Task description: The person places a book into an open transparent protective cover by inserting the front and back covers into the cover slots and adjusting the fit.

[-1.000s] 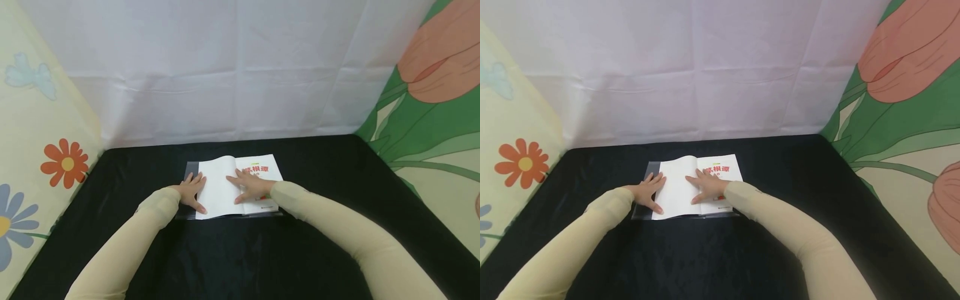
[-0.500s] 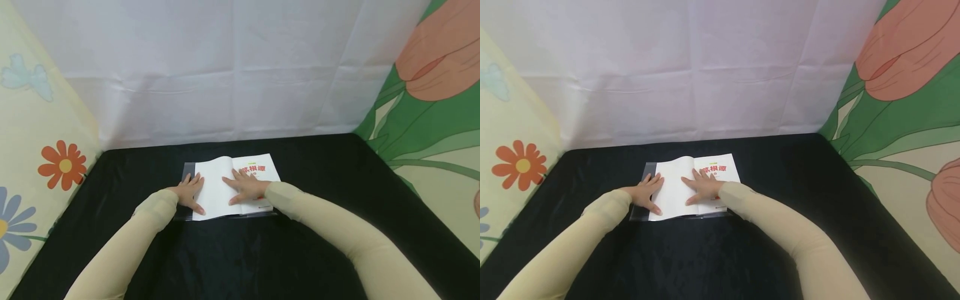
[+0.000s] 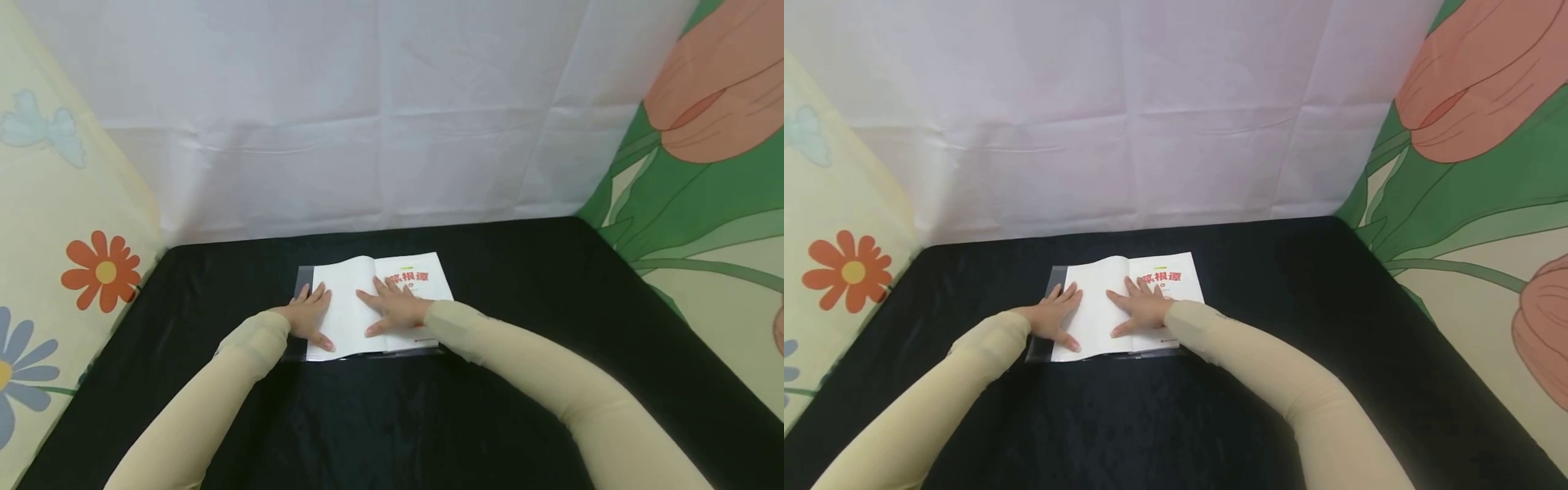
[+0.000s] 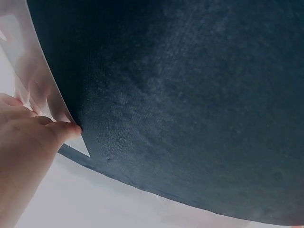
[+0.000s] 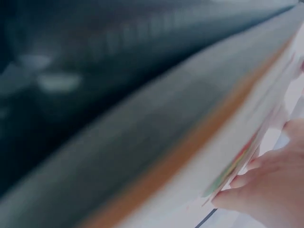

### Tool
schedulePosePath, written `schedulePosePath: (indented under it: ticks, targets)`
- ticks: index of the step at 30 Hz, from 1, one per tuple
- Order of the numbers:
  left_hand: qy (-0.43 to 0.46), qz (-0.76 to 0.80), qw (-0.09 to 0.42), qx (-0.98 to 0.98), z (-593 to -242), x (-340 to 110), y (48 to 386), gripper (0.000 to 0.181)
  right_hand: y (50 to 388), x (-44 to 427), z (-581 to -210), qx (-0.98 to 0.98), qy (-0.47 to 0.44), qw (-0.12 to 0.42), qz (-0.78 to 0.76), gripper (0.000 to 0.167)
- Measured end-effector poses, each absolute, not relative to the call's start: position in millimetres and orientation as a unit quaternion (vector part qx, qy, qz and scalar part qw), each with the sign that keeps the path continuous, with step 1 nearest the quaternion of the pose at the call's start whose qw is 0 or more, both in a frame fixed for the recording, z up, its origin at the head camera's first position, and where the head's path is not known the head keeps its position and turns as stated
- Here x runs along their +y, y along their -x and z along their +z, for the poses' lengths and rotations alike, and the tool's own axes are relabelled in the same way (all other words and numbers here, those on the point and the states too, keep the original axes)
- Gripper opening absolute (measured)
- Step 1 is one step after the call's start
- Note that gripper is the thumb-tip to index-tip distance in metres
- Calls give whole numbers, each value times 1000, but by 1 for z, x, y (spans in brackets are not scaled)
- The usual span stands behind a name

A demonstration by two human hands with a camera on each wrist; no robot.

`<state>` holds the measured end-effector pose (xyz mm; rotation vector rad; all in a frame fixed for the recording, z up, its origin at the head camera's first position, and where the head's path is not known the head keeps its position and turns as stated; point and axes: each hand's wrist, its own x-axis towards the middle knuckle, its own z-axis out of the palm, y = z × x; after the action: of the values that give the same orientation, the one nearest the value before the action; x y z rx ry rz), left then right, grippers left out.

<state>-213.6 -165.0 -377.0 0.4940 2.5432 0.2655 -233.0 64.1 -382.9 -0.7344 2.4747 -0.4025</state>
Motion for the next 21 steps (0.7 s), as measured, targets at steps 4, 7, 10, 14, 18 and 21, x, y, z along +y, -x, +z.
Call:
schedulePosePath:
  ticks: [4, 7, 10, 14, 18, 21]
  targets:
    - [-185, 98, 265, 941, -377, -164, 213, 113, 230, 58, -382, 917, 267, 259, -144, 87]
    - [-184, 95, 264, 942, -377, -165, 213, 113, 229, 54, -381, 917, 268, 259, -143, 87]
    - [-184, 104, 264, 941, -377, -165, 212, 112, 228, 51, -382, 916, 269, 258, -147, 86]
    - [-184, 117, 267, 939, -376, -164, 212, 112, 230, 48, -384, 917, 265, 258, -148, 87]
    - [-182, 114, 269, 939, -375, -165, 211, 112, 231, 46, -386, 917, 265, 260, -147, 88]
    - [-185, 113, 268, 939, -376, -165, 212, 113, 231, 44, -386, 917, 268, 257, -144, 88]
